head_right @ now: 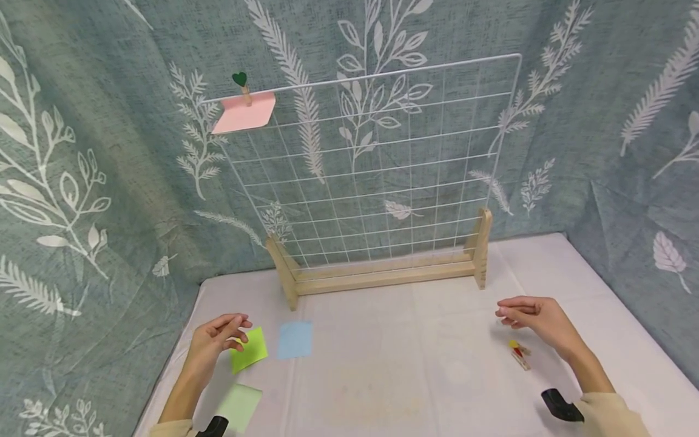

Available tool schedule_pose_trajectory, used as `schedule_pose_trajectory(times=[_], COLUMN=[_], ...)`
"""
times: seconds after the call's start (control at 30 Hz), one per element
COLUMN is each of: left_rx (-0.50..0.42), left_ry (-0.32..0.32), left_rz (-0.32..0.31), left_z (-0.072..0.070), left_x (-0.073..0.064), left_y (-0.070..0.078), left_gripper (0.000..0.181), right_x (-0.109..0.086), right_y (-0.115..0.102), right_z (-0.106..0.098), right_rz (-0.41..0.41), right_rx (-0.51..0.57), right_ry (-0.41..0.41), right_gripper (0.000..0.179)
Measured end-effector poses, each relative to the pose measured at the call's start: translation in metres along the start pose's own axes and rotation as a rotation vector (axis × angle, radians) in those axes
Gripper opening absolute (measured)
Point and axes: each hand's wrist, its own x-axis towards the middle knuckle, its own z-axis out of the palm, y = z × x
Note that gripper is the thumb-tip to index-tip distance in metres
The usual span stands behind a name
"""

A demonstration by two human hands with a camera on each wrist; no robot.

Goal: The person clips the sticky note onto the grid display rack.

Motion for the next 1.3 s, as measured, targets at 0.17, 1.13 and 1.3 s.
schedule_pose_trajectory(times=[0.17, 1.13, 1.3], left_rx=[0.021, 0.522, 0.551], left_ry=[0.023, 0.092, 0.078], left_rz=[-0.055, -0.162, -0.229], left_z=[0.002, -0.026, -0.034], left_x=[-0.006, -0.041, -0.047], left_y=[-0.008, -0.051, -0.053], left_gripper=[0.031, 0.018, 0.030], right_x=[-0.006, -0.032, -0.030], right_y=[0.004, 0.039, 0.036], right_z=[0.002, 0.002, 0.007], right_rz=[0.045, 0.160, 0.160], right_rx=[-0.028, -0.331, -0.372], right_ry=[0.012, 0.039, 0.043], right_gripper=[0.042, 0.028, 0.032])
